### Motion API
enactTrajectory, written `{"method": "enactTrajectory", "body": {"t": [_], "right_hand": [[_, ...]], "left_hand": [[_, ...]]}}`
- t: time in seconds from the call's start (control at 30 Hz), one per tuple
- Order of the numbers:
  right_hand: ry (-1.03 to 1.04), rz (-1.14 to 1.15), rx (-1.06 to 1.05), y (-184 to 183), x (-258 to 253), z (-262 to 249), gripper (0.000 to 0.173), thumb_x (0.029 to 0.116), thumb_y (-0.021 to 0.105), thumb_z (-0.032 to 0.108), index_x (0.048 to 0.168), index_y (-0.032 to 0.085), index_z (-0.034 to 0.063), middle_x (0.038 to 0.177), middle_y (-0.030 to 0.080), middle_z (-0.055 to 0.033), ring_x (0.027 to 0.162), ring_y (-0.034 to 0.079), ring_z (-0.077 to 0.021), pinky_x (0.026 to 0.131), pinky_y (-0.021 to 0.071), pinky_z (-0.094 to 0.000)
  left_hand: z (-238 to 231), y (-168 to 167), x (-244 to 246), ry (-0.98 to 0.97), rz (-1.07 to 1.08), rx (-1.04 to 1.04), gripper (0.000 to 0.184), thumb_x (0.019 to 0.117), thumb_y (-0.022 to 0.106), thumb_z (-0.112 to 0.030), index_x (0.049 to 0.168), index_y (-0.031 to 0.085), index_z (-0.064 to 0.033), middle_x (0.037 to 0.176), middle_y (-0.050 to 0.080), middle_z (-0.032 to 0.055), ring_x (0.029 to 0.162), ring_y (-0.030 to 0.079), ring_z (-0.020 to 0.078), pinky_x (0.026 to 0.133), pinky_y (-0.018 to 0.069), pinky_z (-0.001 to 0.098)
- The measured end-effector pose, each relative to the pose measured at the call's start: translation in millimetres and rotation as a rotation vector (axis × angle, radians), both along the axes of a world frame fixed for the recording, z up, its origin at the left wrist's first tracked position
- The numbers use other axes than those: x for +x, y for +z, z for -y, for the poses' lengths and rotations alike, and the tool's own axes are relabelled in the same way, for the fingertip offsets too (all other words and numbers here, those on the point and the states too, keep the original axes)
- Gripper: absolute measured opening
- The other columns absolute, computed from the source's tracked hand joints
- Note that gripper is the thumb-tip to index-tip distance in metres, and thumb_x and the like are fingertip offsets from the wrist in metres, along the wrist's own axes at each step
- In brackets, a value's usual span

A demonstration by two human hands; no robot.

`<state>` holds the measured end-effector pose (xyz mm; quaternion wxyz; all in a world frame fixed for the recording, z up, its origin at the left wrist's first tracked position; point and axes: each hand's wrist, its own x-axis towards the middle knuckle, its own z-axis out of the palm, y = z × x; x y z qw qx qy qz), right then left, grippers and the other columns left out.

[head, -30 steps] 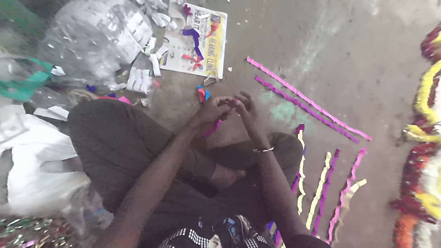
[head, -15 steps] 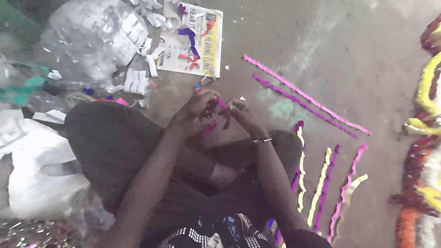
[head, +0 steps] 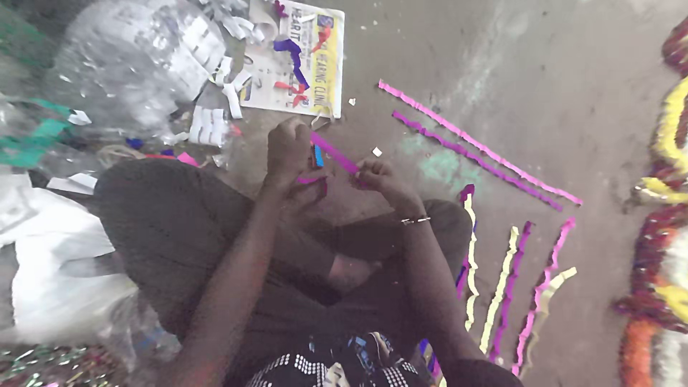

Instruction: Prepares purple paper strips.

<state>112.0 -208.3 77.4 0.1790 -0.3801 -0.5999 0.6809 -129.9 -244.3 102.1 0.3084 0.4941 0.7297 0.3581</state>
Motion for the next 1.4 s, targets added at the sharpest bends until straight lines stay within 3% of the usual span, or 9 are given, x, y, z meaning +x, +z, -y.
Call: {"method": "enactTrajectory", "body": {"t": [0.2,0.4,0.5,0.6,0.8,0.97,1.1,1.3,1.4], "right_hand": [[-0.295,0.001,-0.072,-10.0,-2.3,-5.7,0.021,0.1057,0.053,0.009,0.121,0.061,-0.0038,0.1,0.07,-0.0082,0.082,0.071,-0.0115,0.077,0.0618,-0.029],[-0.414,0.009,-0.01,2.7,-1.3,-2.4,0.018,0.1021,0.059,0.006,0.118,0.06,-0.0022,0.091,0.068,-0.0056,0.075,0.069,-0.0096,0.073,0.0609,-0.0277],[-0.385,-0.001,0.025,3.7,-0.8,-1.3,0.02,0.1022,0.059,0.005,0.12,0.061,-0.0034,0.097,0.069,-0.0071,0.079,0.07,-0.0103,0.076,0.0618,-0.0292],[-0.317,-0.068,0.075,-1.1,-4.0,-0.9,0.018,0.102,0.057,0.003,0.118,0.062,-0.0041,0.092,0.069,-0.0054,0.078,0.07,-0.0102,0.076,0.0624,-0.0306],[-0.316,-0.071,0.159,3.3,-7.1,4.9,0.021,0.0991,0.063,0.002,0.119,0.064,-0.0043,0.096,0.071,-0.0092,0.082,0.072,-0.0143,0.08,0.0639,-0.0355],[-0.43,-0.015,0.181,11.9,-6.7,4.4,0.021,0.0996,0.06,0.0,0.119,0.06,-0.0076,0.103,0.067,-0.0106,0.082,0.068,-0.009,0.078,0.0608,-0.0271],[-0.428,0.141,0.493,4.5,11.7,-10.3,0.019,0.0974,0.063,0.004,0.112,0.068,-0.0065,0.105,0.071,-0.0146,0.077,0.069,-0.0132,0.076,0.0619,-0.0322],[-0.297,0.159,0.552,6.9,9.8,-4.4,0.021,0.1001,0.057,0.004,0.117,0.069,-0.0014,0.1,0.072,-0.0105,0.076,0.067,-0.0098,0.075,0.0598,-0.0303],[-0.262,0.065,0.538,11.9,6.6,-2.5,0.023,0.0983,0.055,-0.001,0.116,0.069,-0.0031,0.104,0.072,-0.0105,0.082,0.068,-0.0092,0.079,0.0598,-0.0293]], "left_hand": [[3.3,8.4,-5.6,0.061,-0.043,-0.045,0.041,0.1089,0.039,-0.024,0.127,0.065,0.0028,0.113,0.067,0.0255,0.105,0.066,0.0368,0.095,0.0489,0.0584],[2.1,11.1,-4.6,0.115,-0.185,-0.21,0.042,0.1088,0.042,-0.029,0.123,0.064,0.0037,0.117,0.066,0.029,0.111,0.064,0.0468,0.093,0.047,0.0684],[-1.4,-6.7,-1.3,-0.111,-0.303,-0.096,0.037,0.1059,0.048,-0.021,0.135,0.06,-0.0009,0.134,0.061,0.0253,0.125,0.059,0.0449,0.101,0.0452,0.066],[-2.2,-18.3,9.6,-0.496,-0.055,0.079,0.048,0.1025,0.055,-0.011,0.15,0.051,-0.0076,0.148,0.054,0.019,0.127,0.06,0.0353,0.106,0.0463,0.057],[-0.5,-25.0,29.9,-0.603,0.182,-0.028,0.025,0.102,0.06,-0.015,0.122,0.068,-0.0029,0.097,0.071,0.0098,0.077,0.064,0.0136,0.073,0.0549,0.0344],[-0.9,-13.1,22.4,-0.428,0.01,-0.064,0.025,0.1051,0.058,-0.019,0.115,0.071,0.0002,0.095,0.07,0.016,0.083,0.067,0.0248,0.082,0.0543,0.0473],[-4.1,-18.0,7.3,-0.348,-0.107,-0.118,0.027,0.1034,0.058,-0.022,0.115,0.07,-0.0004,0.105,0.069,0.0224,0.097,0.067,0.0381,0.088,0.0513,0.0616],[-4.4,-40.0,16.1,-0.711,-0.137,-0.127,0.045,0.0986,0.066,-0.015,0.142,0.058,-0.0065,0.124,0.066,0.0248,0.114,0.064,0.0429,0.099,0.0467,0.0642],[2.1,-30.8,28.8,-0.764,0.021,-0.06,0.044,0.1012,0.06,-0.012,0.145,0.057,-0.0073,0.136,0.063,0.0194,0.12,0.063,0.0348,0.104,0.0467,0.0558]]}}
